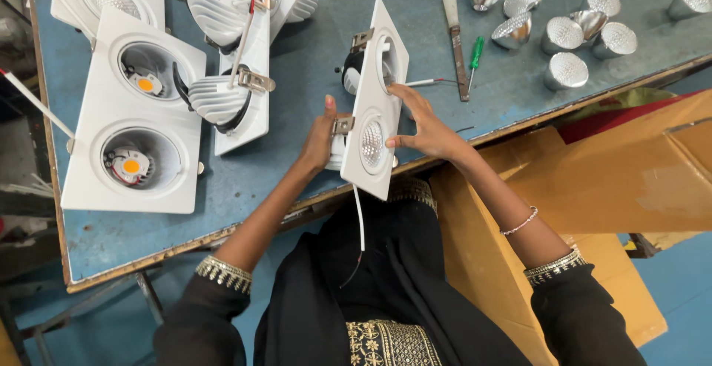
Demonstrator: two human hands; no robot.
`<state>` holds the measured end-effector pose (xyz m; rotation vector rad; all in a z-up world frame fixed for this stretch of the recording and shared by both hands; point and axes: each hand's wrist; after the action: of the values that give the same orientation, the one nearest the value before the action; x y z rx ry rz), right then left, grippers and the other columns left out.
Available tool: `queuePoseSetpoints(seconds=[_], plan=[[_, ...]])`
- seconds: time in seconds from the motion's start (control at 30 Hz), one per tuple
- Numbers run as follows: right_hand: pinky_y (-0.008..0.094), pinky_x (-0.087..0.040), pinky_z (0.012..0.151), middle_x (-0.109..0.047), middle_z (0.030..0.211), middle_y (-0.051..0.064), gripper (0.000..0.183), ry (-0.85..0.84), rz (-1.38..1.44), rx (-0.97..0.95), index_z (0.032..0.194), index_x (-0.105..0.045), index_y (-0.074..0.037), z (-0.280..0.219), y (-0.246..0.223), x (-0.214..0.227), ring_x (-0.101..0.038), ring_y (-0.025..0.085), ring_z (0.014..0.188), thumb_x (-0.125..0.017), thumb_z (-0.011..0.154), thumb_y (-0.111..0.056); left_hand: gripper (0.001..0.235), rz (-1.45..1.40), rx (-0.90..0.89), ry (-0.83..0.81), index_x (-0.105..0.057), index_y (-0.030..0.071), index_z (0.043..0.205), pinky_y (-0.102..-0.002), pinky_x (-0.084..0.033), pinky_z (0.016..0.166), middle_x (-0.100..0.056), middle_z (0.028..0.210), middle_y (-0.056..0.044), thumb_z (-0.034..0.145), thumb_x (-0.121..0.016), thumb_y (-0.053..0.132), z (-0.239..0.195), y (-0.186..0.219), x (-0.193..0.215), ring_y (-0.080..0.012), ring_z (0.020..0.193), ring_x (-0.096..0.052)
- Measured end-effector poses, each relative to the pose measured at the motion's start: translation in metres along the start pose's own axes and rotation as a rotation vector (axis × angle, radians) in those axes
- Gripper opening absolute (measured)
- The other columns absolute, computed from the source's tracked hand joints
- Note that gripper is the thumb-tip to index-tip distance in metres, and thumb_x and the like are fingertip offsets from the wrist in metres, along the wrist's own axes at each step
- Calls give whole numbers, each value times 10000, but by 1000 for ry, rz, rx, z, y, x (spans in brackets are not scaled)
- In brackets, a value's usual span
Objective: The person assembles ceiling light fixtures by inserting light housing units and white decorative rings into white rectangular metal frames.
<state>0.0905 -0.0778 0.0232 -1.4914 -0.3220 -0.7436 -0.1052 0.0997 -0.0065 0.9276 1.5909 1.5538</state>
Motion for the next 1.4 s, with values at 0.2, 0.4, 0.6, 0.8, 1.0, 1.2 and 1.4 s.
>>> queuePoseSetpoints(seconds=[0.2, 0.4, 0.6, 0.8, 1.0, 1.2, 1.4], plan=[[432, -499, 1028, -483, 1370, 197, 839, 331, 498, -184, 1565, -304, -49, -43, -5, -54, -541, 281, 1216, -767, 910, -293, 891, -60, -86, 108, -747, -42, 1141, -322, -574, 840, -788, 1012, -140, 972, -342, 734, 10, 41, 5, -238, 931, -751], [337, -546, 825, -640, 1139, 105, 651, 452, 944, -349, 1480, -356, 20, -62, -25, -95, -650, 170, 1003, -674, 947, -179, 1013, 813, -20, -13, -211, -61, 1422, -450, -550, 844, -677, 1048, -319, 807, -862, 412, 2, 91, -30, -451, 972, -696], [296, -554, 787, -716, 998, 66, 262, 440, 1101, -374, 1138, -625, 35, -59, -51, -59, -674, 149, 882, -633, 978, -172, 721, 576, -158, 118, -309, 8, 1336, -469, -561, 874, -726, 1071, -299, 861, -804, 229, -15, 90, -17, -441, 1025, -724], [256, -537, 813, -680, 994, 63, 166, 481, 948, -240, 1084, -630, 18, -46, -63, -41, -650, 111, 885, -636, 997, -123, 970, 536, -49, 229, -260, -93, 1231, -419, -569, 915, -594, 1187, -337, 711, -946, 354, -48, 80, -22, -387, 1110, -692], [250, -545, 836, -692, 1047, 61, 226, 468, 870, -274, 1150, -624, 17, -53, -57, -34, -663, 109, 923, -615, 1002, -154, 1101, 633, -61, 284, -240, -94, 1360, -428, -493, 978, -498, 1364, -322, 644, -934, 373, -54, 104, -49, -421, 1232, -588], [249, -540, 843, -690, 1059, 55, 262, 443, 860, -281, 1178, -632, 27, -66, -38, -31, -645, 103, 935, -621, 1024, -184, 603, 1298, -804, 309, -609, 141, 1278, -617, -221, 1173, -499, 1474, -190, 766, -811, 386, -58, 119, -66, -323, 1372, -550], [241, -536, 849, -700, 1051, 46, 282, 451, 859, -279, 1179, -636, 20, -68, -31, -32, -641, 92, 935, -627, 1015, -209, 856, 1238, -869, -376, -681, -62, 1221, -542, -250, 1160, -681, 1292, -178, 927, -486, 718, -62, 120, -48, -314, 1303, -561]])
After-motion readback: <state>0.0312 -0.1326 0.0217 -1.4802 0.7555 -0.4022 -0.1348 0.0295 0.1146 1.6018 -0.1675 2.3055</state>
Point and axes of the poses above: each hand's wrist, its own z-axis towards the middle knuckle, its own x-axis out of the back of the hand, y = z × x
